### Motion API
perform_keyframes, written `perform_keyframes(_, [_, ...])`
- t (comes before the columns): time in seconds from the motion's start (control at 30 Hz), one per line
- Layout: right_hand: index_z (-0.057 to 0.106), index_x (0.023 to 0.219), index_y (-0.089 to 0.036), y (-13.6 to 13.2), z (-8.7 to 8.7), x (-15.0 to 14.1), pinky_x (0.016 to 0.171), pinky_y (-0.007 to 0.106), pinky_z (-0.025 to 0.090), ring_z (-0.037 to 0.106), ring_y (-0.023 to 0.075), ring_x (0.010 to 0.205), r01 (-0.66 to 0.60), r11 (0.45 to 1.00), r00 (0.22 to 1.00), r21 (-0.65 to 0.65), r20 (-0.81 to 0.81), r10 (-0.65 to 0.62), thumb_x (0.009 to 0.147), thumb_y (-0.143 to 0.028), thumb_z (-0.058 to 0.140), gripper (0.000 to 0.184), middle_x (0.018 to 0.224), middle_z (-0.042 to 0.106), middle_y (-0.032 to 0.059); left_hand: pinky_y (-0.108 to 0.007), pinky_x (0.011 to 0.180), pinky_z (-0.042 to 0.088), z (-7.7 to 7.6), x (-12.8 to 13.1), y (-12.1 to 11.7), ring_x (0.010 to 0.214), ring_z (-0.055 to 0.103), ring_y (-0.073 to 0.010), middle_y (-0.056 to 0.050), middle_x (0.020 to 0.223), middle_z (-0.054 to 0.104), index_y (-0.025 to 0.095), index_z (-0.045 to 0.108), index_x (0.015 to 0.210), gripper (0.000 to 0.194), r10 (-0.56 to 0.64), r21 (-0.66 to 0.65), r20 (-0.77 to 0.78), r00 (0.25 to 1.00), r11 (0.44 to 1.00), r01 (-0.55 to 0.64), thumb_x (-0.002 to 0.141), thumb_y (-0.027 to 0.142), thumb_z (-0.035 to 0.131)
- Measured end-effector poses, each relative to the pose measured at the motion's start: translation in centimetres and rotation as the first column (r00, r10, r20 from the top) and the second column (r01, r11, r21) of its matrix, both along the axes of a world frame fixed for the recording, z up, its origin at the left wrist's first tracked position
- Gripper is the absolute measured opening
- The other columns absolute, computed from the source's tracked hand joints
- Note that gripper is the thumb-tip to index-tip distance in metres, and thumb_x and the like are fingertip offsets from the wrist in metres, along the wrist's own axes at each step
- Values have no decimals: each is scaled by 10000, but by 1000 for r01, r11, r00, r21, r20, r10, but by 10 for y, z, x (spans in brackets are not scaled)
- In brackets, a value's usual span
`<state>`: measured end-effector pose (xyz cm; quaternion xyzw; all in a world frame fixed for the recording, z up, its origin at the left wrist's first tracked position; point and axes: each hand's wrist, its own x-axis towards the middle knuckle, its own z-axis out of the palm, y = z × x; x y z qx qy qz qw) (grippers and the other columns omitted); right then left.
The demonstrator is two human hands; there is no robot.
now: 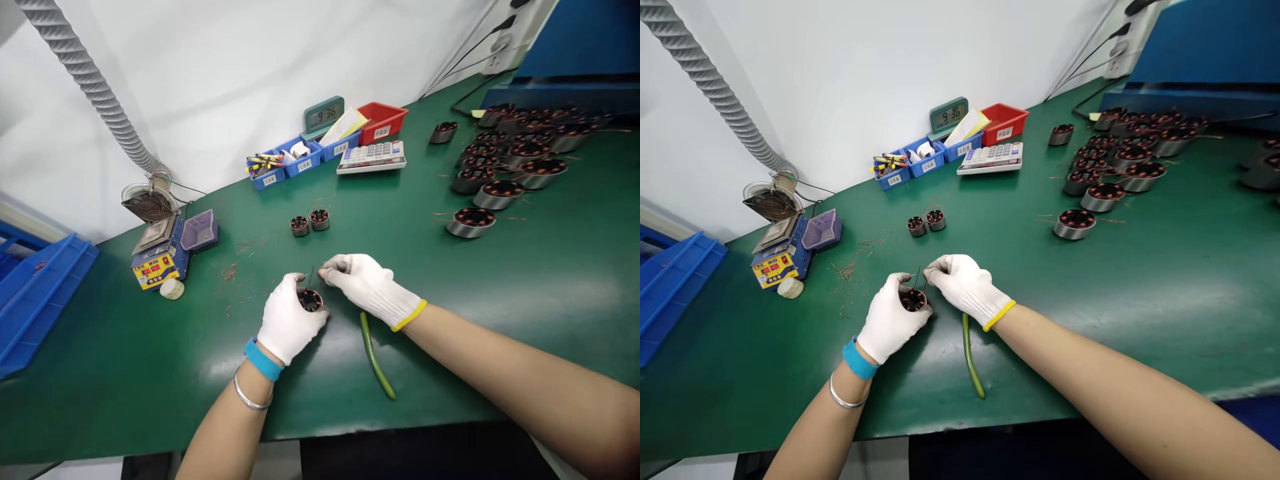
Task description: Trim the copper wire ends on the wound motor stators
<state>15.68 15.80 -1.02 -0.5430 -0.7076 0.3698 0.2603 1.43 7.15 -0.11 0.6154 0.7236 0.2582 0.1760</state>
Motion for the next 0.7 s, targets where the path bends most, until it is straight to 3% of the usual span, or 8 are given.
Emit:
perform_keyframes(0.13, [720,1041,-188,-8,13,25,702,354,540,710,242,800,79,997,997,8,-6,-79,941,-425,429,388,910,771,79,-421,954,560,6,-1,-6,1070,696,-303,-110,1125,728,184,558,1281,623,7,-22,-47,999,1000,-8,690,255,745])
perform_keyframes(0.23, [679,1199,-228,-40,14,48,891,512,518,667,372,1079,61,990,995,123,68,-70,835,-568,567,510,1181,730,125,-470,1063,506,20,-1,-20,1249,611,-357,-157,1355,637,176,532,1355,760,-12,77,-162,987,997,25,654,307,794])
perform_keyframes(0.3, [616,1310,-178,-67,2,57,985,656,437,573,487,1205,-128,904,949,407,317,-8,644,-678,693,836,1349,626,228,-480,1098,478,28,1,-29,1301,571,-367,-156,1415,602,179,539,1368,759,7,160,-227,974,987,30,675,342,801])
perform_keyframes(0.37, [556,1380,-145,-89,-15,61,977,745,382,540,539,1212,-238,824,879,515,476,-43,585,-696,715,980,1346,601,293,-483,1076,490,30,6,-31,1274,592,-368,-160,1376,635,166,560,1362,684,50,170,-268,962,985,-3,742,371,765])
perform_keyframes(0.47, [468,1469,-156,-102,-36,68,934,727,411,564,511,1184,-295,801,836,521,547,-48,646,-582,698,955,1308,624,286,-468,1000,530,18,16,-20,1169,660,-361,-181,1261,696,130,562,1377,616,69,61,-319,945,997,-52,839,403,689])
perform_keyframes(0.57, [519,1414,-156,-97,-44,87,985,701,403,541,501,1228,-302,785,830,540,554,-62,623,-514,716,890,1346,600,284,-426,956,546,1,21,-4,1094,696,-325,-154,1139,742,139,608,1333,463,25,-21,-340,940,999,-34,926,361,593])
perform_keyframes(0.7, [567,1354,-213,-91,-51,120,877,539,534,621,411,1118,-305,785,858,539,514,-19,659,-402,700,732,1312,647,192,-417,938,551,-10,21,6,1067,696,-308,-131,1097,753,142,657,1269,368,1,-7,-335,942,1000,-4,952,282,532])
